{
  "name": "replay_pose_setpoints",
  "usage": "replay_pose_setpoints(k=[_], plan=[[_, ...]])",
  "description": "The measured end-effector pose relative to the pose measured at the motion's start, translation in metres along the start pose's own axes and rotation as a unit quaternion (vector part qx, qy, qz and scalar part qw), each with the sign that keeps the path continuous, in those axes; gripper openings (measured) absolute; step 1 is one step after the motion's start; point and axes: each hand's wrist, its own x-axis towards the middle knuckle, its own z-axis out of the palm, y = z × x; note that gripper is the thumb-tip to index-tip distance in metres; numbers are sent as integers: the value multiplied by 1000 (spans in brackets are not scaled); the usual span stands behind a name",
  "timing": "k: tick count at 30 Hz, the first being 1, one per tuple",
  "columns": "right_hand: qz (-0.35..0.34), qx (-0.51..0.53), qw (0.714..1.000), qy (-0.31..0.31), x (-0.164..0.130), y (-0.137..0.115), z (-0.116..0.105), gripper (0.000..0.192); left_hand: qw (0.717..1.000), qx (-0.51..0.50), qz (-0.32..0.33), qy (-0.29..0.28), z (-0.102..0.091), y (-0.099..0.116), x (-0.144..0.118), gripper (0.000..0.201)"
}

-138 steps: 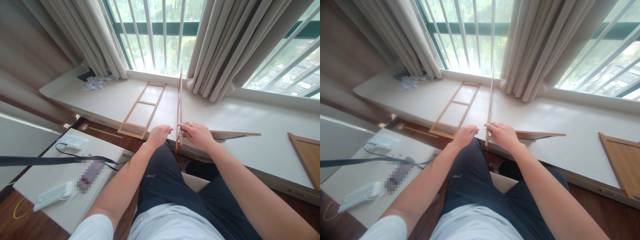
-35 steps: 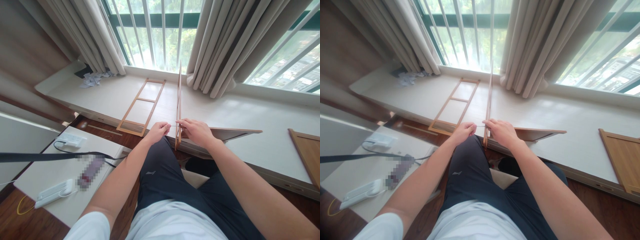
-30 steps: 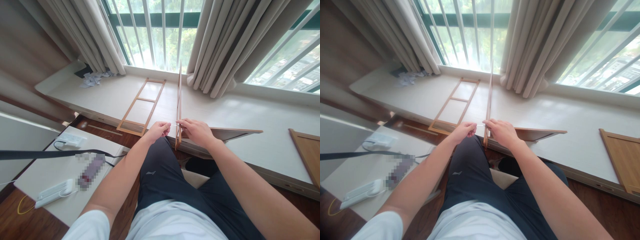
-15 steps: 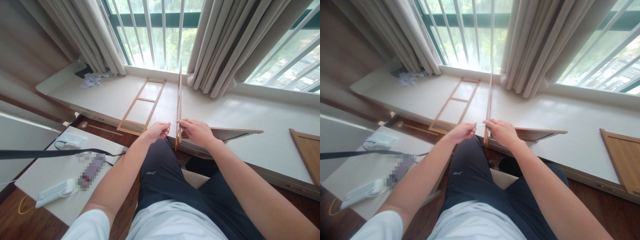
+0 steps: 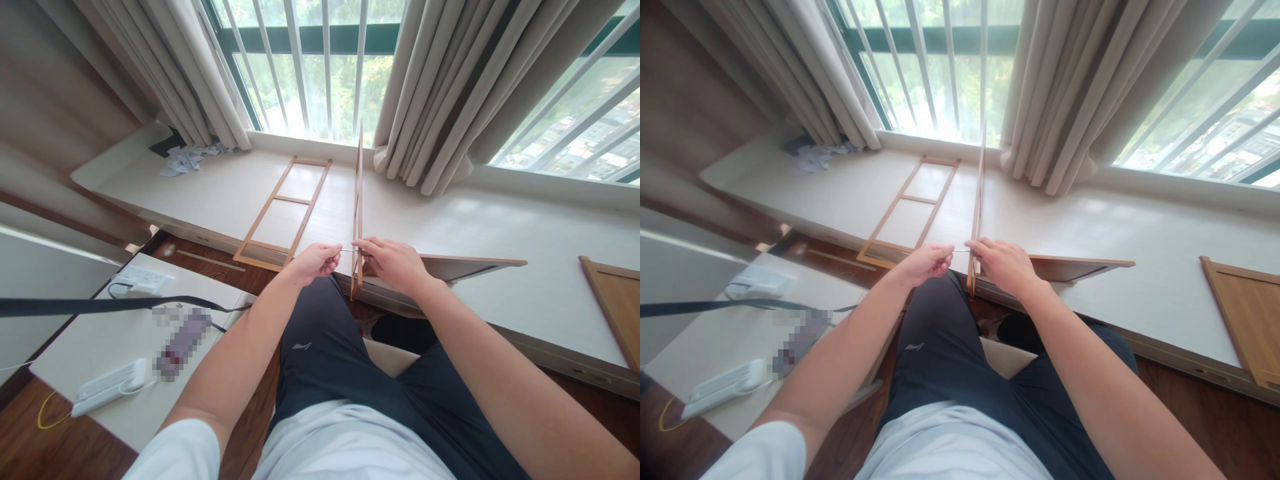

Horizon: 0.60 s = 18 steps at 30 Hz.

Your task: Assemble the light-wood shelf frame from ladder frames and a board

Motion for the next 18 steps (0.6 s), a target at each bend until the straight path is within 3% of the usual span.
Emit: replay_pose_setpoints(k=[18], plan=[[-4, 3, 1000, 4, -1, 0, 0, 44, 1000, -6, 0, 0, 1, 0, -3, 43]])
